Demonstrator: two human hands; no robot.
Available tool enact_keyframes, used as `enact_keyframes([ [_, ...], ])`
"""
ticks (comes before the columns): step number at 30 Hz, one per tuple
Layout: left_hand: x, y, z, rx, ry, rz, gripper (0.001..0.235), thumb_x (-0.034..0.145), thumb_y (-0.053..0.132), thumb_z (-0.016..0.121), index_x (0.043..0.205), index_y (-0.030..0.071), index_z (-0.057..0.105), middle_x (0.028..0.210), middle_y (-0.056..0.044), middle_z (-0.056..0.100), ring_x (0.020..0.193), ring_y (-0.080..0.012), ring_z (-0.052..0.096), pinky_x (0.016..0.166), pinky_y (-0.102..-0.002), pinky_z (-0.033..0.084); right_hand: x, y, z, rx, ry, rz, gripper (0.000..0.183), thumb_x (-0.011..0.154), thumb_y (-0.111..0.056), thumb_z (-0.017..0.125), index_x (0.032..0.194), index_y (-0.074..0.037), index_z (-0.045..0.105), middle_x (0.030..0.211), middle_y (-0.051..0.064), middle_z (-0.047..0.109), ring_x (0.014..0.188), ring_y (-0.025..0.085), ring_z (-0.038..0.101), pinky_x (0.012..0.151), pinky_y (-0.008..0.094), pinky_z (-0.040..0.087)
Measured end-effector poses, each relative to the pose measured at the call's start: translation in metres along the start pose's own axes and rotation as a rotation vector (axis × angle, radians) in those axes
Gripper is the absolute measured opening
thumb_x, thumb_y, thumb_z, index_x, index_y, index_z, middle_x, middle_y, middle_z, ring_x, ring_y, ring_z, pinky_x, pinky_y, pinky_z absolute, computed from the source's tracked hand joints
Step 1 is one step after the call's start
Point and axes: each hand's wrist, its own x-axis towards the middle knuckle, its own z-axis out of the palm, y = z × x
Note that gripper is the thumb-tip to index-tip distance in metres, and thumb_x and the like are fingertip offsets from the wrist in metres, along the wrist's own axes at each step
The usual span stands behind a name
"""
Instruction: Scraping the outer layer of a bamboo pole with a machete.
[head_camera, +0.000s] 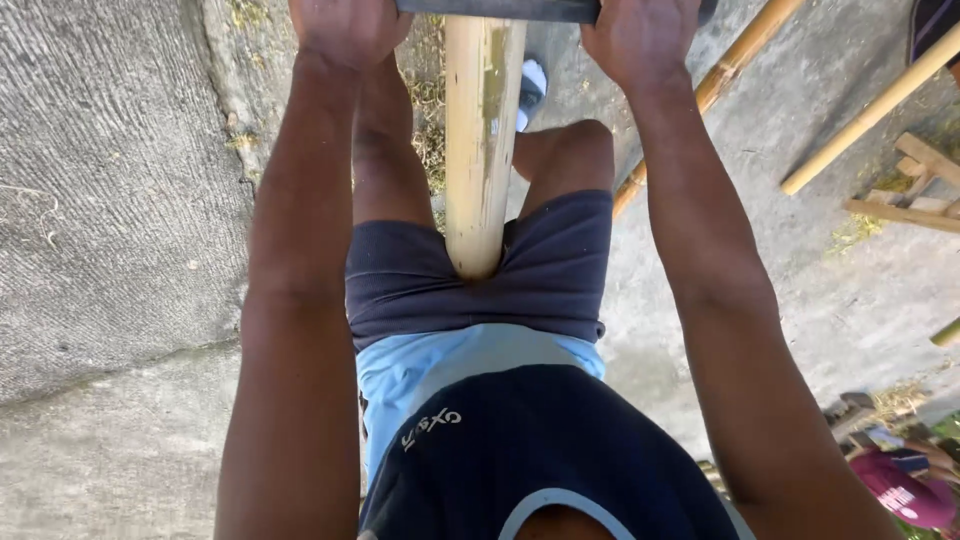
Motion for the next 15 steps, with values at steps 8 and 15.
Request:
enact_keyframes([
  [8,-0.019,0.031,-0.036,-0.151,-0.314,-0.170,0.027,0.091,0.032,0.079,0.075,0.016,0.064,0.064,-0.005,0.061,0.055,-0.0218,0.062,0.048,-0.037,0.047,-0.042,0.000,-0.002,0.203,-0.256,0.076,0.026,0.101,-0.022,0.078,0.078,-0.013,0.070,0.074,0.004,0.066,0.063,0.021,0.063,0.063,0.039,0.048],
  [15,0.010,0.017,-0.030,-0.110,-0.208,-0.057,0.016,0.080,0.034,0.075,0.084,0.020,0.070,0.071,0.000,0.062,0.056,-0.0212,0.062,0.049,-0.036,0.048,-0.007,0.006,-0.012,0.091,-0.127,0.034,0.006,0.081,-0.022,0.081,0.086,-0.025,0.078,0.072,0.000,0.069,0.061,0.020,0.066,0.058,0.040,0.048],
])
